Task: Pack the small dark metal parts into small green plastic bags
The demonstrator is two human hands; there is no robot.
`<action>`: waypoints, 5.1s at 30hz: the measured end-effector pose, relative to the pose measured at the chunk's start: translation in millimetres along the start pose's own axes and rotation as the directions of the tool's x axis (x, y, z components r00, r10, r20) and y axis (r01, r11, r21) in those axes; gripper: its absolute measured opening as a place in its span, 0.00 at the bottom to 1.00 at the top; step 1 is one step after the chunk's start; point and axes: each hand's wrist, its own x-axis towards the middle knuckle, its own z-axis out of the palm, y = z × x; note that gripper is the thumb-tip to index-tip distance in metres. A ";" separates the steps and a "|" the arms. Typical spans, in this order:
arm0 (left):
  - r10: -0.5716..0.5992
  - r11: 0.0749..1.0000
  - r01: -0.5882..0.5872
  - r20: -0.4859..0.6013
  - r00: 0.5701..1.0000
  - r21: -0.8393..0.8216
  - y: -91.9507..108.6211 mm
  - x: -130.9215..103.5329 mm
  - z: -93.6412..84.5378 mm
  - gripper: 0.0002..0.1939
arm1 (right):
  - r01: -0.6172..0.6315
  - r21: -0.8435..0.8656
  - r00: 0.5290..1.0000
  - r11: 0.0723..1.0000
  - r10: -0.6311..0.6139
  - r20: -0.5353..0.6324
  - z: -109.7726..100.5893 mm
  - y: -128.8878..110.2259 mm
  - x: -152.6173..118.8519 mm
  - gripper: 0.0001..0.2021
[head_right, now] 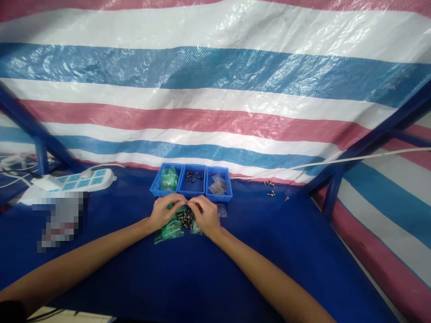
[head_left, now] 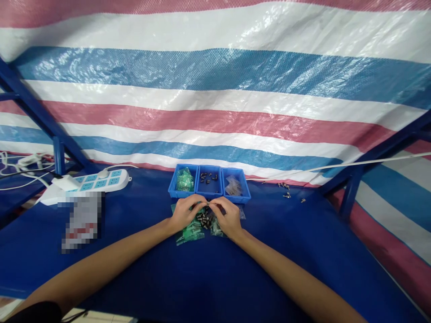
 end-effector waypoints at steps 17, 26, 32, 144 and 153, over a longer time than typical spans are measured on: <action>-0.090 0.995 0.089 -0.039 0.995 -0.036 -1.2 -0.9 2.8 0.12 | -0.004 0.018 0.989 1.000 0.006 -0.150 -12.9 -11.7 16.9 0.07; -0.089 0.993 0.088 -0.015 0.996 -0.074 0.8 1.4 0.5 0.07 | -0.179 -0.412 0.981 0.894 0.132 -0.140 -72.9 4.2 69.6 0.07; -0.072 0.997 0.071 -0.037 0.997 -0.027 1.6 1.9 -0.1 0.03 | 0.085 -0.478 0.835 0.874 0.199 0.512 -65.5 -10.1 54.3 0.06; -0.133 0.991 0.134 0.069 0.989 -0.005 3.4 3.9 -4.6 0.13 | -0.118 0.097 0.993 0.988 0.114 0.041 0.8 -7.2 -1.3 0.09; -0.110 0.994 0.111 0.119 0.987 -0.006 2.2 5.2 -1.8 0.11 | -0.107 0.089 0.994 0.990 0.108 -0.003 0.9 -7.9 -2.6 0.09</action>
